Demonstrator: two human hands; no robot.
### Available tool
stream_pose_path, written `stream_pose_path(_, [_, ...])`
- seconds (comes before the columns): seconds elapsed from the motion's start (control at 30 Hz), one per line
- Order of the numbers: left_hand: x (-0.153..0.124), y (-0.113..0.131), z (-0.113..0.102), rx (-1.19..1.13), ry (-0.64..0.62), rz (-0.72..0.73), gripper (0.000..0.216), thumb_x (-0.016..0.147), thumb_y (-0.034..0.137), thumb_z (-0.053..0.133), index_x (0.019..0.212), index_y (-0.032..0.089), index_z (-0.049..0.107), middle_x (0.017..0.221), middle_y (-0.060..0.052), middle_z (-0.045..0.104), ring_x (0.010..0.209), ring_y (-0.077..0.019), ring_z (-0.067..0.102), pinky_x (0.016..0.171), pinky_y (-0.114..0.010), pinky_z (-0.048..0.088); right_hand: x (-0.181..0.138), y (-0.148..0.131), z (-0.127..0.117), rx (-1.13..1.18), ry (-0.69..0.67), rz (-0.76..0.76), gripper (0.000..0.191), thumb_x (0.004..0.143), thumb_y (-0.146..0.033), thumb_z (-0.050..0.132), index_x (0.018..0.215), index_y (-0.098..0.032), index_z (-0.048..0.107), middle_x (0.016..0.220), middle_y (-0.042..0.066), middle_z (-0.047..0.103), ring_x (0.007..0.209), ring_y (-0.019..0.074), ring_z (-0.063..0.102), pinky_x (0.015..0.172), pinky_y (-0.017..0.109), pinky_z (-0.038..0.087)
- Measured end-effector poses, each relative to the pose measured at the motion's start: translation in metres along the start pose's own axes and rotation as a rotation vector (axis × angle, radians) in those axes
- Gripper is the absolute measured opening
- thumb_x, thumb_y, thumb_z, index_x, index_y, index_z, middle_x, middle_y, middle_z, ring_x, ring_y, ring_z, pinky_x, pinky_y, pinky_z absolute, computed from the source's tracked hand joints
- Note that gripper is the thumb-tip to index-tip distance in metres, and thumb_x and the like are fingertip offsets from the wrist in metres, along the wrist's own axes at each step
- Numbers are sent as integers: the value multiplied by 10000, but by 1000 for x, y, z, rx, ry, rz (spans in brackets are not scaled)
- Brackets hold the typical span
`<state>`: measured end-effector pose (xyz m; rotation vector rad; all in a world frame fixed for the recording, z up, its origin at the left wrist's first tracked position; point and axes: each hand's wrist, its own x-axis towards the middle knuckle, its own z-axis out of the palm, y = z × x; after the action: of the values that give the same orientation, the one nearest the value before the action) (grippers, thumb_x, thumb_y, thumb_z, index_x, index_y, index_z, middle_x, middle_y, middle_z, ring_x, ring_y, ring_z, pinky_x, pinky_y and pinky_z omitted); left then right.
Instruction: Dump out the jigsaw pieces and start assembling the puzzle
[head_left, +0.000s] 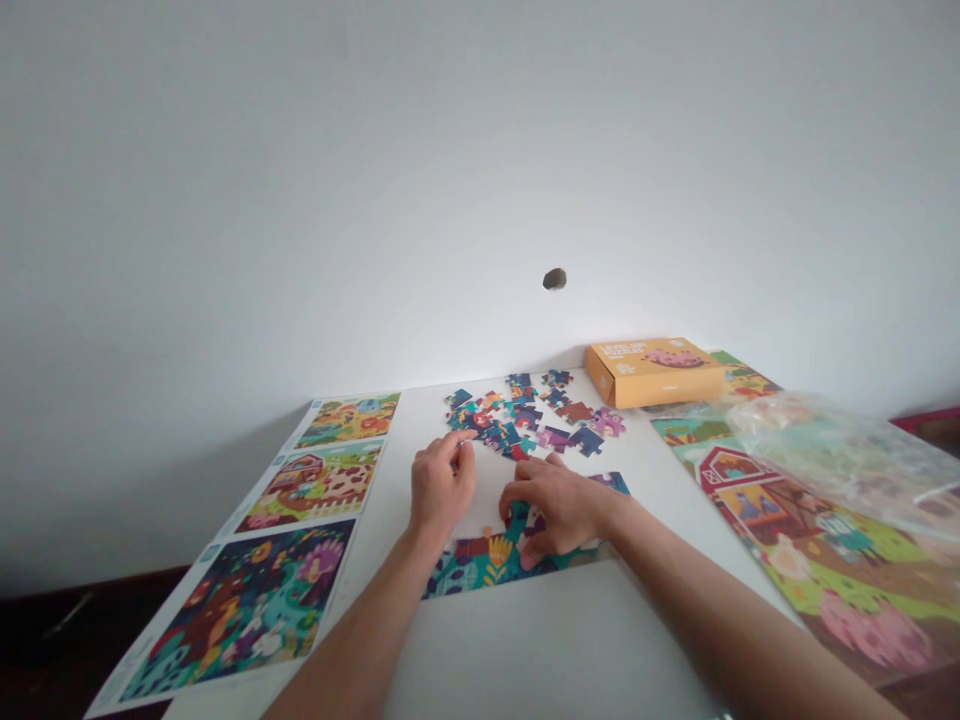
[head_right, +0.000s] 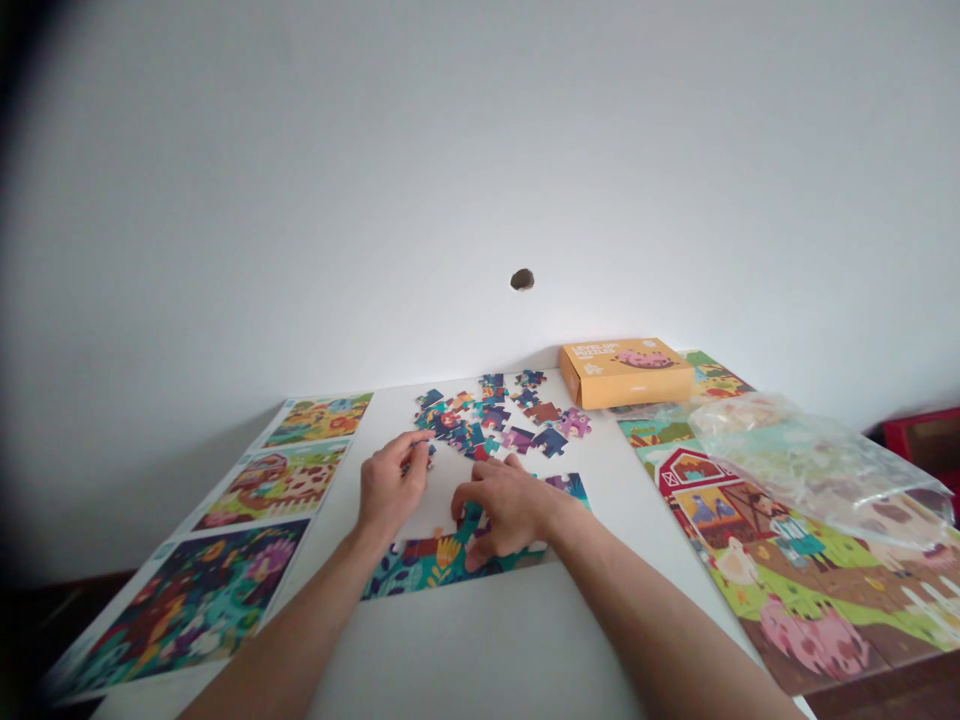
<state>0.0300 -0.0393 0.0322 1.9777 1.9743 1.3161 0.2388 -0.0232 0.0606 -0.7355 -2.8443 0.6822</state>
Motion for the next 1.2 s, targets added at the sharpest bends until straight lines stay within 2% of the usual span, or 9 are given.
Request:
stream_pose_path(0.27, [-1, -10, 6, -17, -29, -11, 282, 904, 281, 459, 996, 196, 711, 855, -49, 744, 739, -178, 682, 674, -259, 510, -7, 8, -6, -39, 34, 74, 318, 671, -402, 789, 934, -258, 682, 951, 10, 592, 936, 211, 559, 853, 348, 315])
stream_pose_path(0.5, [-1, -14, 9, 12, -46, -9, 281, 907, 280, 452, 985, 202, 711, 854, -39, 747, 735, -173, 677, 655, -247, 495, -4, 11, -2, -76, 99, 120, 167, 759, -369, 726, 834, -228, 679, 907, 9, 604, 911, 190, 564, 824, 332, 315])
stream_pose_path(0.67, [-1, -14, 10, 11, -73, 12, 276, 907, 272, 450, 981, 199, 705, 883, -40, 748, 767, -176, 680, 674, -248, 496, -4, 15, -3, -91, 113, 129, 147, 743, -331, 742, 778, -207, 671, 878, 12, 606, 858, 174, 573, 797, 310, 344])
stream_pose_path(0.8, [-1, -13, 10, 24, -79, 41, 278, 912, 267, 445, 978, 197, 706, 886, -48, 738, 790, -181, 673, 720, -261, 498, -3, 17, 0, -48, 101, 90, 164, 750, -346, 735, 778, -200, 666, 858, 14, 627, 802, 163, 574, 710, 262, 379])
stream_pose_path(0.87, [-1, -12, 10, 41, -79, 59, 277, 913, 266, 448, 972, 200, 710, 867, -48, 728, 772, -178, 664, 729, -266, 496, -2, 18, 2, -31, 110, 72, 109, 776, -298, 702, 795, -196, 668, 834, 16, 632, 782, 160, 574, 681, 250, 388])
stream_pose_path(0.93, [0, -11, 9, 63, -81, 73, 272, 907, 260, 456, 968, 207, 716, 818, -41, 709, 720, -170, 646, 720, -270, 492, 0, 19, 5, -24, 175, 85, 56, 820, -202, 622, 846, -195, 671, 822, 18, 635, 768, 155, 576, 689, 249, 399])
stream_pose_path(1.03, [0, -8, 8, 74, -92, 77, 262, 891, 248, 478, 975, 215, 723, 752, -31, 671, 649, -157, 611, 700, -273, 491, 2, 22, 7, -36, 377, 183, 199, 878, -121, 496, 956, -198, 662, 917, 45, 643, 845, 164, 586, 758, 265, 418])
stream_pose_path(1.1, [1, -6, 7, 84, -97, 96, 238, 875, 240, 504, 961, 221, 726, 764, -31, 674, 704, -172, 615, 738, -292, 494, 3, 26, 8, -83, 484, 268, 210, 899, -167, 512, 1051, -207, 650, 1040, 70, 630, 962, 193, 571, 849, 300, 415])
stream_pose_path(1.2, [0, -4, 6, 164, -90, 112, 199, 840, 244, 570, 966, 260, 723, 972, -39, 705, 951, -233, 606, 879, -374, 466, 4, 30, 10, -176, 484, 380, 355, 846, -312, 650, 1190, -232, 613, 1158, 87, 595, 1076, 255, 515, 941, 383, 380])
